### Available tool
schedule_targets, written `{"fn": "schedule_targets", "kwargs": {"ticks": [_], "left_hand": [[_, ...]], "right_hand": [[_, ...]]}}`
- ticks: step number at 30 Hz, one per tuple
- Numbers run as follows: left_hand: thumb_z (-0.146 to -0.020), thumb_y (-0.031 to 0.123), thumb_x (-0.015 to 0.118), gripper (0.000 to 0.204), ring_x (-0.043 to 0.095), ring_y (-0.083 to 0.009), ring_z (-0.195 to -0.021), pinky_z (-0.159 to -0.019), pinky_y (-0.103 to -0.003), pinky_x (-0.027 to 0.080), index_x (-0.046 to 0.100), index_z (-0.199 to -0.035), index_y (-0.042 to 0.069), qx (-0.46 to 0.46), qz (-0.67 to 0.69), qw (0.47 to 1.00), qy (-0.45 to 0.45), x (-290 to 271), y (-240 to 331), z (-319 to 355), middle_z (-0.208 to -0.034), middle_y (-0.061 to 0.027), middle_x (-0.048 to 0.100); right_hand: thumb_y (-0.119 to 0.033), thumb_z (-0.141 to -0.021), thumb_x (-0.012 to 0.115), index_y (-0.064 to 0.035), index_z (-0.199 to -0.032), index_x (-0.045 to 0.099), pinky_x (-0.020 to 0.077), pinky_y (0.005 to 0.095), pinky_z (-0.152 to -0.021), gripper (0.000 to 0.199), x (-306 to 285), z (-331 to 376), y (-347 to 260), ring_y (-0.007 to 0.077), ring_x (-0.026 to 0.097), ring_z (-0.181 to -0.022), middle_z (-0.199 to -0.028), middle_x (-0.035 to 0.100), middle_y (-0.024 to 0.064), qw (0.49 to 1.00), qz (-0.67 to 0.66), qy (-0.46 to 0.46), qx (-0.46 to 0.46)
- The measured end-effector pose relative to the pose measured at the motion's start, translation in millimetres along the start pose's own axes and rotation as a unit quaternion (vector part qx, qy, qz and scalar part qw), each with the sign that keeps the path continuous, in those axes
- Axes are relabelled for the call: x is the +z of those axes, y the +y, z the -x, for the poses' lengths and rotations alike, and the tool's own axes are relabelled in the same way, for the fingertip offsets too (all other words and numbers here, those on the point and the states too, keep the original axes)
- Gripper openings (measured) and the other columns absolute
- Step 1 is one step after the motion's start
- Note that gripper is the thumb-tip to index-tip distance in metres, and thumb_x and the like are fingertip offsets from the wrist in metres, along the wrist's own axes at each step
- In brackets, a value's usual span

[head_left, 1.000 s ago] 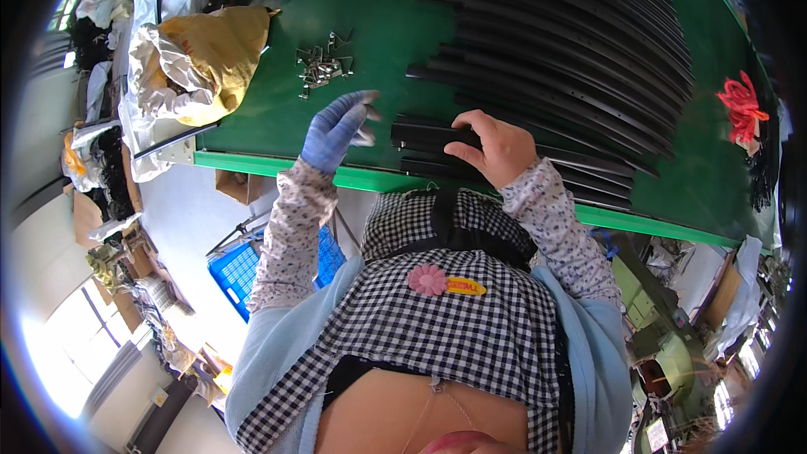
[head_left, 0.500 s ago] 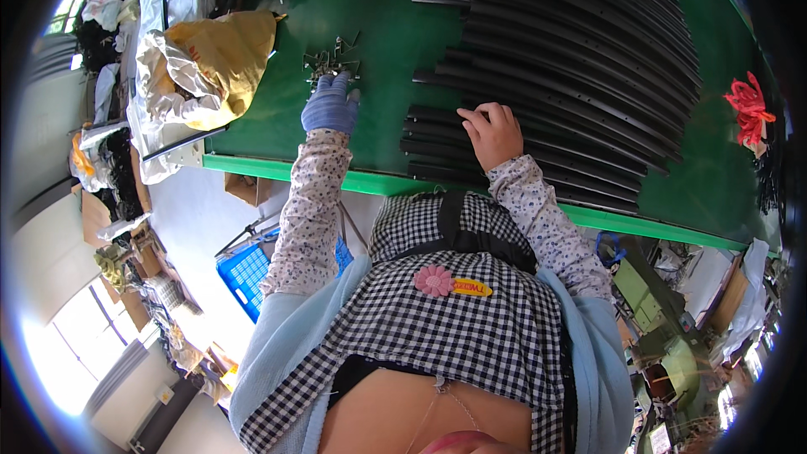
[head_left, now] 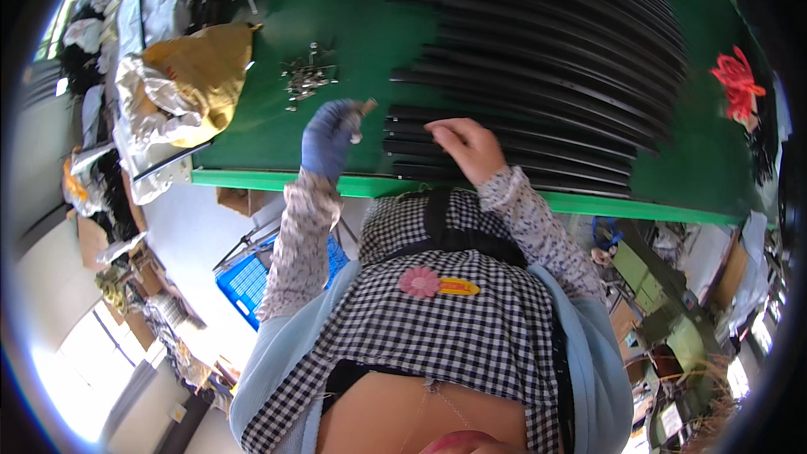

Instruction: The person removes a bundle of black metal rods from a yellow basket, places them on a green worktable, and inserts small metal fasteners into the ends of each rod one by one. The person then gathers the assembled rods and returns them to the yellow basket.

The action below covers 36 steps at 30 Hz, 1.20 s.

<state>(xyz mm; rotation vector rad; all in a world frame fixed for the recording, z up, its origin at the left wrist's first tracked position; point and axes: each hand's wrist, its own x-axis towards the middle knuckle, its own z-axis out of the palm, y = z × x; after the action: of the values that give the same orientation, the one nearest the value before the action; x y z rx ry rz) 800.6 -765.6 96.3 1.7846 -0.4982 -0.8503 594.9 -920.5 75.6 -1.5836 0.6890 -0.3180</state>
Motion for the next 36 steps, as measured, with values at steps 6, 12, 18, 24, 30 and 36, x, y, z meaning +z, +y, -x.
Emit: {"fn": "schedule_targets", "kwargs": {"ticks": [6,12,18,24,30,36], "left_hand": [[-0.086,0.011,0.072,0.026,0.065,-0.0238,-0.081,-0.072,-0.033,0.055,0.064,-0.110,0.006,0.353,-0.304,0.882,-0.069,46.2,51.4,46.4,-0.089,-0.0090,0.065],[-0.087,0.019,0.075,0.054,0.063,-0.0172,-0.098,-0.092,-0.029,0.049,0.053,-0.132,0.000,-0.004,0.193,0.971,-0.139,64.4,34.9,57.4,-0.106,-0.0066,0.066],[-0.088,0.019,0.073,0.042,0.068,-0.0173,-0.093,-0.083,-0.034,0.059,0.059,-0.124,0.001,-0.100,0.303,0.942,-0.105,60.5,16.3,39.0,-0.110,-0.0101,0.067],[-0.090,0.019,0.069,0.035,0.069,-0.0175,-0.087,-0.079,-0.033,0.060,0.063,-0.119,0.000,-0.113,0.304,0.941,-0.100,47.2,16.6,34.4,-0.106,-0.0121,0.069],[-0.092,0.021,0.067,0.036,0.069,-0.0195,-0.087,-0.080,-0.034,0.059,0.063,-0.119,-0.003,0.008,0.260,0.965,-0.018,40.9,21.2,28.6,-0.102,-0.0131,0.070],[-0.091,0.020,0.069,0.037,0.067,-0.0210,-0.095,-0.086,-0.033,0.057,0.063,-0.118,-0.004,0.139,0.223,0.964,0.026,37.6,48.4,33.8,-0.107,-0.0159,0.069]], "right_hand": [[-0.039,-0.105,0.039,-0.0034,-0.091,0.064,0.0412,0.0230,-0.056,0.046,12.6,2.7,-25.3,0.0083,0.049,-0.059,-0.070,0.057,-0.0008,0.963,-0.140,-0.172,0.153],[-0.040,-0.105,0.040,-0.0050,-0.080,0.062,0.0394,0.0216,-0.053,0.048,-1.5,11.8,-23.2,0.0067,0.047,-0.054,-0.062,0.051,-0.0023,0.925,-0.263,-0.215,0.170],[-0.026,-0.083,0.072,-0.0132,-0.088,0.070,0.0520,0.0367,-0.079,0.014,-46.7,-8.7,-4.9,0.0228,0.061,-0.096,-0.096,0.063,0.0045,0.921,0.365,0.100,-0.094],[-0.033,-0.082,0.074,-0.0156,-0.102,0.065,0.0494,0.0394,-0.087,0.029,-89.6,-23.4,28.8,0.0218,0.058,-0.102,-0.101,0.060,0.0008,0.819,0.567,0.048,-0.074],[-0.036,-0.092,0.063,-0.0099,-0.098,0.059,0.0518,0.0360,-0.072,0.027,-88.0,-26.0,9.1,0.0222,0.063,-0.079,-0.084,0.065,0.0032,0.854,0.504,-0.005,-0.128],[-0.035,-0.098,0.056,-0.0090,-0.088,0.059,0.0494,0.0303,-0.047,0.028,-71.1,-22.5,-60.1,0.0205,0.062,-0.053,-0.069,0.065,0.0026,0.903,0.365,-0.035,-0.223]]}}
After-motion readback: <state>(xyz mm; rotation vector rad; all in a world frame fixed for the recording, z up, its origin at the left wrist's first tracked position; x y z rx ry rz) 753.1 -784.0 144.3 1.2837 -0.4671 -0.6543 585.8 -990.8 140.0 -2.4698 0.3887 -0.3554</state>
